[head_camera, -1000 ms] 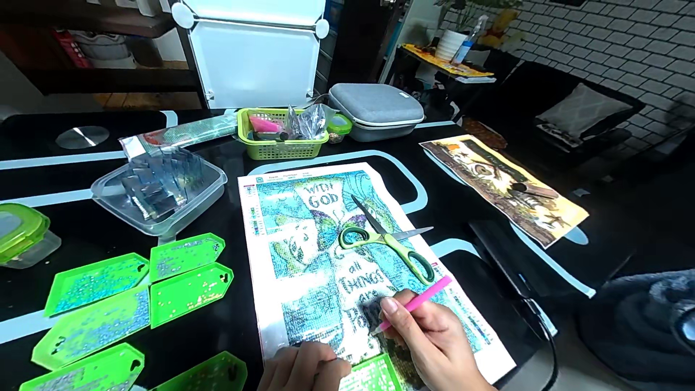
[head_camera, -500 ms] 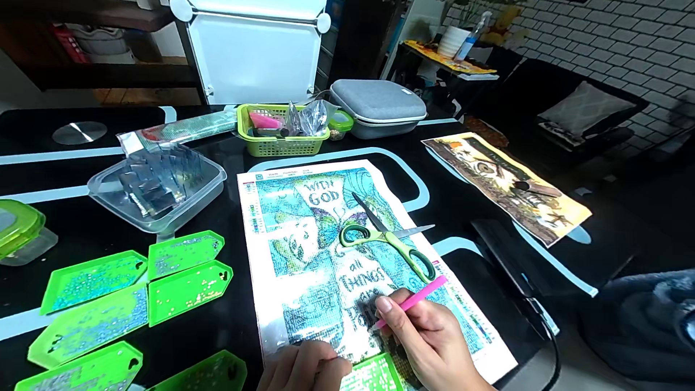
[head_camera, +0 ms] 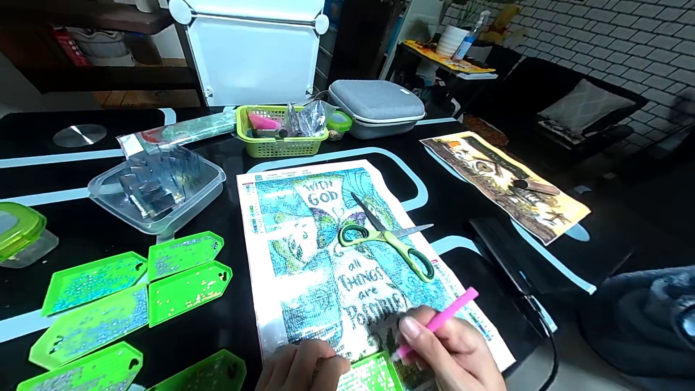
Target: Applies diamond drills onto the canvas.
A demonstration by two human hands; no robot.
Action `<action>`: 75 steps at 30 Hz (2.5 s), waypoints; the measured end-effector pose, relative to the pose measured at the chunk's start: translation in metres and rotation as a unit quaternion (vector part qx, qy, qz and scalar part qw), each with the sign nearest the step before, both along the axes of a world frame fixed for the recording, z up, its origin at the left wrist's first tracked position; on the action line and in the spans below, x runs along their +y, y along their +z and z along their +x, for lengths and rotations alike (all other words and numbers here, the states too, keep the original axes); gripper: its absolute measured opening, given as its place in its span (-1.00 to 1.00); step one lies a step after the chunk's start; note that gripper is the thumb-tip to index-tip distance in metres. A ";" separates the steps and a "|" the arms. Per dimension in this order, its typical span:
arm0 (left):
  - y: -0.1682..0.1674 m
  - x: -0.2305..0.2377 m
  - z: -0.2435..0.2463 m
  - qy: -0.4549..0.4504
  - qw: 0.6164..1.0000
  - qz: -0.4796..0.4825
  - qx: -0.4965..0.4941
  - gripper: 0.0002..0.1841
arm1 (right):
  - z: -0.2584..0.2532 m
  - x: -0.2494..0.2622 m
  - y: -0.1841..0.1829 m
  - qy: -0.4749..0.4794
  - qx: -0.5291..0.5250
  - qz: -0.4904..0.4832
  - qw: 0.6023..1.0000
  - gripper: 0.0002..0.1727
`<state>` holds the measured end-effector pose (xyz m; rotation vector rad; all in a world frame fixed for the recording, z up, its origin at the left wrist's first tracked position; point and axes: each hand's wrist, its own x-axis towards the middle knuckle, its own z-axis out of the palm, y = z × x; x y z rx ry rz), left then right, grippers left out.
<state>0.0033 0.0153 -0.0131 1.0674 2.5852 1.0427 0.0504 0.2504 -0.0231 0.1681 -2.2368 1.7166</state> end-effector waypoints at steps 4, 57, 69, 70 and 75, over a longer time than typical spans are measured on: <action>0.000 0.000 0.000 -0.004 1.000 -0.002 0.004 -0.51 | 0.017 -0.002 -0.005 -0.005 0.009 0.059 0.998 -0.69; -0.002 0.000 0.000 -0.003 1.000 -0.001 0.009 -0.50 | -0.025 0.005 -0.017 -0.017 0.063 0.110 0.992 -0.66; -0.002 -0.001 -0.001 -0.009 1.000 0.006 0.003 -0.50 | 0.016 0.000 -0.012 -0.010 0.038 0.083 0.996 -0.67; -0.002 -0.001 -0.001 -0.009 1.000 0.006 0.003 -0.50 | 0.017 0.001 -0.012 -0.009 0.038 0.086 0.995 -0.66; -0.001 -0.001 -0.002 -0.012 1.000 0.006 0.002 -0.52 | 0.017 0.001 -0.012 -0.003 0.043 0.102 0.994 -0.65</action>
